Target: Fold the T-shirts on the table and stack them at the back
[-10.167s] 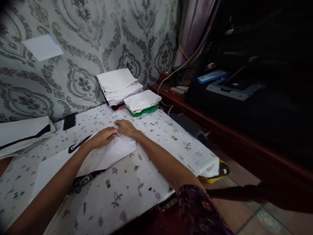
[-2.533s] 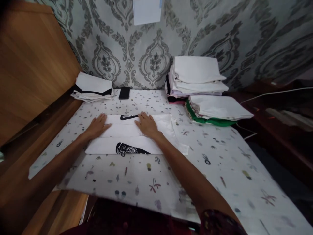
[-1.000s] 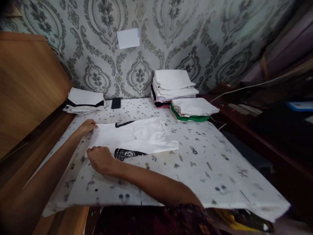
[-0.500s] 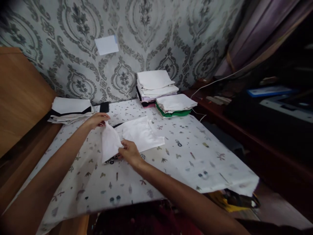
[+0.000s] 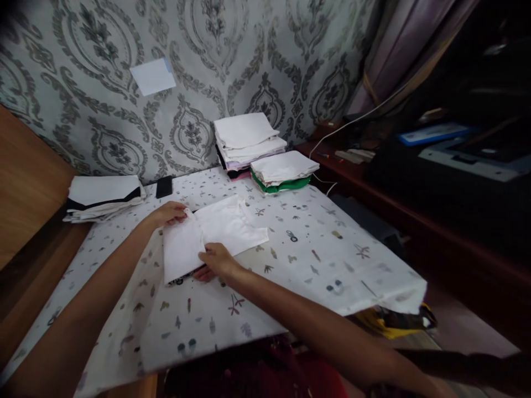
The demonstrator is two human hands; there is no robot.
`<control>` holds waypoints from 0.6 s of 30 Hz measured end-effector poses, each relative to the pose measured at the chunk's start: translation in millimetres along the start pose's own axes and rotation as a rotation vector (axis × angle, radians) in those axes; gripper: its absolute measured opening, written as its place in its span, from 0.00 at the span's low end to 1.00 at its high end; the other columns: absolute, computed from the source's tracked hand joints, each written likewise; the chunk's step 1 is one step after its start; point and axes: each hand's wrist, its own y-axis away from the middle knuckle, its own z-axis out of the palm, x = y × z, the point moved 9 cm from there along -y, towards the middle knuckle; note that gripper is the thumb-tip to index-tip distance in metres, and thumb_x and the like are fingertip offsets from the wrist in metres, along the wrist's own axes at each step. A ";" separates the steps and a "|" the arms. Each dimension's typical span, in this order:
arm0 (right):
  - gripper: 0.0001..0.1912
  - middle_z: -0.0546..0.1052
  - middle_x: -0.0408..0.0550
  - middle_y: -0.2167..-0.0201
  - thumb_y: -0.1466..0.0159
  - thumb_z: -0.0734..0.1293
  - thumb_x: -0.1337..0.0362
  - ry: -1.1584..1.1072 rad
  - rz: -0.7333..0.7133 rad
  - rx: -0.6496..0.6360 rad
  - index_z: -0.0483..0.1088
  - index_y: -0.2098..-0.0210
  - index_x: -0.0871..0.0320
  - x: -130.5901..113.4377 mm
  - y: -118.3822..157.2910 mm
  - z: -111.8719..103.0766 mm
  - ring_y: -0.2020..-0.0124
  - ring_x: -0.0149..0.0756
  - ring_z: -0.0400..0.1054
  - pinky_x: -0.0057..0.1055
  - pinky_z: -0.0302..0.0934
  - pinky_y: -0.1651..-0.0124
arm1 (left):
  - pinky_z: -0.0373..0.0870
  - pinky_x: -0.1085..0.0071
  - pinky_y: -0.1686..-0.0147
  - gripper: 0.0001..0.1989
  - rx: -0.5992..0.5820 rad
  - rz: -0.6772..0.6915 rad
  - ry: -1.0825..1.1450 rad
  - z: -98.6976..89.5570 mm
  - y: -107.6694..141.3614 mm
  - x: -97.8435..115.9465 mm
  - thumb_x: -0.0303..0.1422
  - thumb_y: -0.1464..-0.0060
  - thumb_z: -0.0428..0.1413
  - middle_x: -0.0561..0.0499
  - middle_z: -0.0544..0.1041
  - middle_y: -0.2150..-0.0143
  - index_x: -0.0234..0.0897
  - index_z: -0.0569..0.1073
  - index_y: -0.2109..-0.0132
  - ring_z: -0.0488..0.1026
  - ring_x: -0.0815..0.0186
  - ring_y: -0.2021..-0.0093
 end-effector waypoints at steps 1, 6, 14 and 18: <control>0.05 0.75 0.42 0.81 0.32 0.60 0.70 0.013 -0.014 -0.005 0.67 0.60 0.60 0.1 -0.6 0.2 0.78 0.32 0.75 0.24 0.68 0.75 | 0.48 0.76 0.82 0.08 0.002 0.022 -0.014 0.9 -0.9 0.9 0.32 0.58 0.63 0.54 0.72 0.77 0.36 0.73 0.70 0.66 0.72 0.79; 0.08 0.73 0.39 0.82 0.33 0.57 0.72 0.070 -0.042 -0.029 0.64 0.58 0.58 2.9 -2.1 0.8 0.80 0.32 0.74 0.23 0.67 0.76 | 0.49 0.76 0.82 0.13 0.003 0.110 -0.079 11.3 -6.8 6.2 0.35 0.51 0.59 0.57 0.64 0.84 0.37 0.66 0.78 0.57 0.75 0.84; 0.11 0.71 0.37 0.83 0.34 0.56 0.73 0.207 0.042 -0.050 0.61 0.53 0.58 5.6 -0.8 1.0 0.82 0.32 0.71 0.25 0.65 0.76 | 0.57 0.75 0.79 0.06 0.119 0.184 -0.168 15.4 -5.9 10.2 0.31 0.46 0.54 0.59 0.67 0.80 0.36 0.72 0.61 0.61 0.72 0.82; 0.16 0.73 0.41 0.79 0.32 0.60 0.65 0.662 -0.162 0.049 0.63 0.46 0.59 -26.9 15.1 -12.5 0.79 0.33 0.70 0.29 0.64 0.72 | 0.67 0.69 0.66 0.14 0.244 0.307 -0.289 9.7 17.7 11.0 0.32 0.42 0.53 0.54 0.73 0.71 0.38 0.70 0.49 0.70 0.65 0.70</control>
